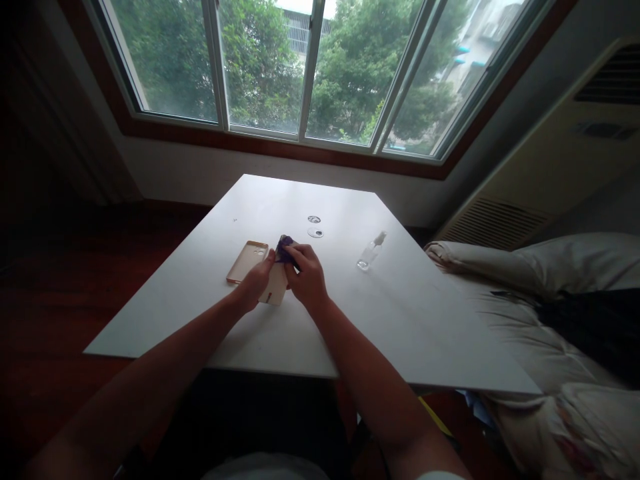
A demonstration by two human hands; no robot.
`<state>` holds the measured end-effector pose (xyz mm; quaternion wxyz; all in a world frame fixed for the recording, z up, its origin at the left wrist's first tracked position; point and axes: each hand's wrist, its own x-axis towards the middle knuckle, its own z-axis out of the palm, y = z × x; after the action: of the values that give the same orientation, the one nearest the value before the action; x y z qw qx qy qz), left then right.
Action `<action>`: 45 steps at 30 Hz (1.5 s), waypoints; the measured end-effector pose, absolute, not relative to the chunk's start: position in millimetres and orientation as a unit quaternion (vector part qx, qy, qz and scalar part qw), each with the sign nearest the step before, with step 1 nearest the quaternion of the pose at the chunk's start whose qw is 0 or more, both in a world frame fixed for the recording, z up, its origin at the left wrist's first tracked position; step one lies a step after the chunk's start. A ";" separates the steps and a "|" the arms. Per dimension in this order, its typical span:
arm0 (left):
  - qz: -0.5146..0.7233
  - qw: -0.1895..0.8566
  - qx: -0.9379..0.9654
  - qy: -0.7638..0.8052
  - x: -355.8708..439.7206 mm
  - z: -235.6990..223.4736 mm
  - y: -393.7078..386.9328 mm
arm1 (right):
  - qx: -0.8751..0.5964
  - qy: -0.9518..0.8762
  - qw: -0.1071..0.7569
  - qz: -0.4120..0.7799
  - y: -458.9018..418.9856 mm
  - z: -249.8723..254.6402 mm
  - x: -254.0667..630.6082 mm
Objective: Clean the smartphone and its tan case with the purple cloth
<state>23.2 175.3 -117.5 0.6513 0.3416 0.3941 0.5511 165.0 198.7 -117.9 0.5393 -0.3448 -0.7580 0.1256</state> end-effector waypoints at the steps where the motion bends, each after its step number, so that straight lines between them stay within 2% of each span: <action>1: 0.553 0.640 0.348 0.404 22.5 -117.3 175.9 | -0.340 -0.762 0.536 0.129 198.0 -118.0 164.4; 5: 0.562 0.606 0.350 0.441 19.0 -115.7 178.5 | -0.327 -0.776 0.521 0.137 197.1 -120.6 161.8; 11: 0.513 0.649 0.372 0.422 19.6 -112.2 174.3 | -0.409 -0.713 0.559 0.107 206.1 -122.7 167.6; 22: 0.508 0.616 0.403 0.447 22.3 -108.6 172.5 | -0.343 -0.740 0.567 0.114 198.9 -120.5 162.7; 31: 0.496 0.631 0.429 0.414 26.2 -106.8 168.3 | -0.420 -0.682 0.591 0.094 209.5 -117.9 173.6; 40: 0.502 0.611 0.424 0.441 23.7 -108.2 170.6 | -0.360 -0.720 0.586 0.095 198.7 -118.7 166.3; 45: 0.489 0.632 0.431 0.420 25.9 -107.0 168.2 | -0.402 -0.686 0.600 0.083 204.8 -117.7 170.0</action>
<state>25.9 168.2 -107.0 0.6317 0.4308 0.4197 0.4891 170.0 204.8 -117.7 0.6004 -0.4025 -0.6860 0.0833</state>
